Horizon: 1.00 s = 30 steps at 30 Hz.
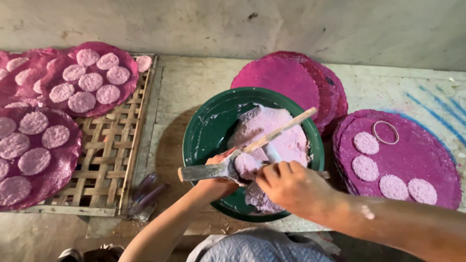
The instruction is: The person loads pink wafers onto mats, places them into a pot, and then uses a wooden stamping tool to apply paste and press patterns onto the wafers.
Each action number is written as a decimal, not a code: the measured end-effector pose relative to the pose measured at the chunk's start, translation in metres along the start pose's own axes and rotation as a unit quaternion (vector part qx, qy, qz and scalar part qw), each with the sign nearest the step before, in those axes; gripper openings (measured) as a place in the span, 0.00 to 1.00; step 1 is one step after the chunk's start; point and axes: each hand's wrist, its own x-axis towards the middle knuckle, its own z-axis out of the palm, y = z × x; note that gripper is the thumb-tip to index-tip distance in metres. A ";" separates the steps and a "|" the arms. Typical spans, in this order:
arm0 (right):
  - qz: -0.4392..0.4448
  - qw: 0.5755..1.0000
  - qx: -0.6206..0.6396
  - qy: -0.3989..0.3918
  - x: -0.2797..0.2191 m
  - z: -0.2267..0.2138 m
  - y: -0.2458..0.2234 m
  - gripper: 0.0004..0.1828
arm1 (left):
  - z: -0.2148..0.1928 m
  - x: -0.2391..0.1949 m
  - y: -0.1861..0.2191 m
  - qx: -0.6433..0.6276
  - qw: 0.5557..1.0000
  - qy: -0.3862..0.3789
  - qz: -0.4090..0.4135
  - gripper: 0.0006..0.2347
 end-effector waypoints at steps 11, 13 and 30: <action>0.405 0.763 0.504 -0.013 0.009 0.029 -0.008 0.24 | -0.040 0.013 0.006 -0.057 0.962 0.266 -0.025 0.26; 0.286 0.797 0.490 0.206 0.003 0.047 -0.036 0.20 | -0.048 0.017 0.011 -0.027 0.966 0.252 -0.048 0.31; 0.439 0.724 0.527 -0.078 -0.057 0.058 0.008 0.22 | -0.039 0.041 -0.001 0.056 0.976 0.212 -0.003 0.42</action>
